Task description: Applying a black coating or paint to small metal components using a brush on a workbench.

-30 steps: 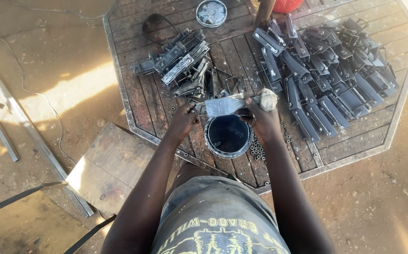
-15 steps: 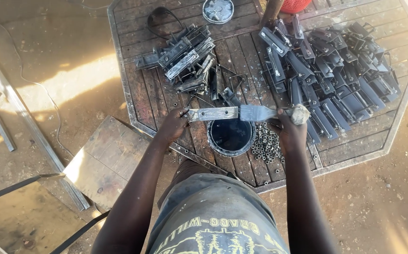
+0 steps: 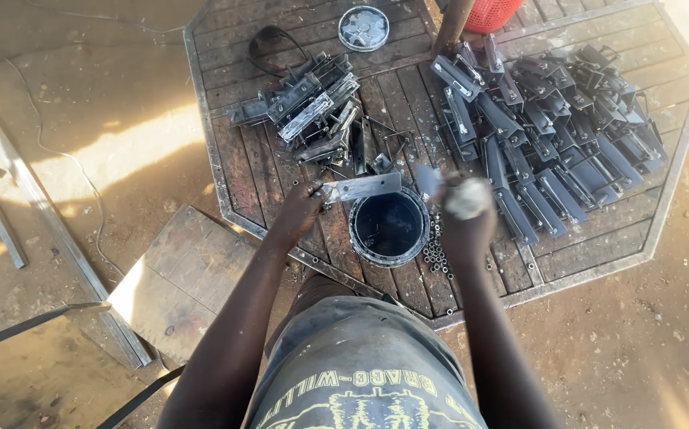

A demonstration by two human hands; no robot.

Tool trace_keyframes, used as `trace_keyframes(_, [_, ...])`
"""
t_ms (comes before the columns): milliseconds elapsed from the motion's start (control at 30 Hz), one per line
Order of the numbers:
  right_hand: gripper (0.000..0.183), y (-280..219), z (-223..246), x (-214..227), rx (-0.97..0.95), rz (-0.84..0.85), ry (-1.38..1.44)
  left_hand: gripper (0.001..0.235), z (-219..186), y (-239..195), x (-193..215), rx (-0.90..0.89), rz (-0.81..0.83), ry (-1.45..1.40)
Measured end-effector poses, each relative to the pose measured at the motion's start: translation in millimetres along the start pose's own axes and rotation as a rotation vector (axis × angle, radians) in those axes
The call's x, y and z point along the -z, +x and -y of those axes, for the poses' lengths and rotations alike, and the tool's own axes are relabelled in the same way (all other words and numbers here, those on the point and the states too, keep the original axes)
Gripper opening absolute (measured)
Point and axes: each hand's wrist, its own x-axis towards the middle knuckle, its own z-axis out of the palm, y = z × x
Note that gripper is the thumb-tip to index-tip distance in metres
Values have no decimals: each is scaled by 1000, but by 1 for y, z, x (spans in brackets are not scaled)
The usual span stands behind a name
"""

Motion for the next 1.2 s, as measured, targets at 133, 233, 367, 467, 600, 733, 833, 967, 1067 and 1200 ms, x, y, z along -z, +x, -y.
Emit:
trace_keyframes(133, [22,-36,36,-36,263,118,-301,24,10,10,-22,-9,31,10])
trace_keyframes(233, [27,-37,33,-39,208,189,-277,23,-15,-1,-26,-6,11,80])
trace_keyframes(367, [21,-10,37,-25,-104,218,349,20,-11,-4,-20,0,18,-23])
trace_keyframes(467, [21,12,15,-7,-186,113,417,21,-8,-6,-8,-6,39,-23])
trace_keyframes(600, [15,30,-4,19,-168,-62,228,24,-23,-14,-16,10,58,-35])
trace_keyframes(733, [20,-1,29,1,-3,-110,-106,24,-27,-17,-18,38,22,16])
trace_keyframes(833, [17,-19,30,-19,141,-49,-108,25,-3,7,-22,0,61,-22])
trace_keyframes(967, [21,-36,62,-34,309,137,-230,20,-16,2,-33,44,14,2])
trace_keyframes(1067, [19,-34,79,-30,335,174,-206,20,-3,9,-35,53,-11,5])
trace_keyframes(1200, [19,-31,68,-33,507,265,-260,18,-18,2,-41,61,-30,-47])
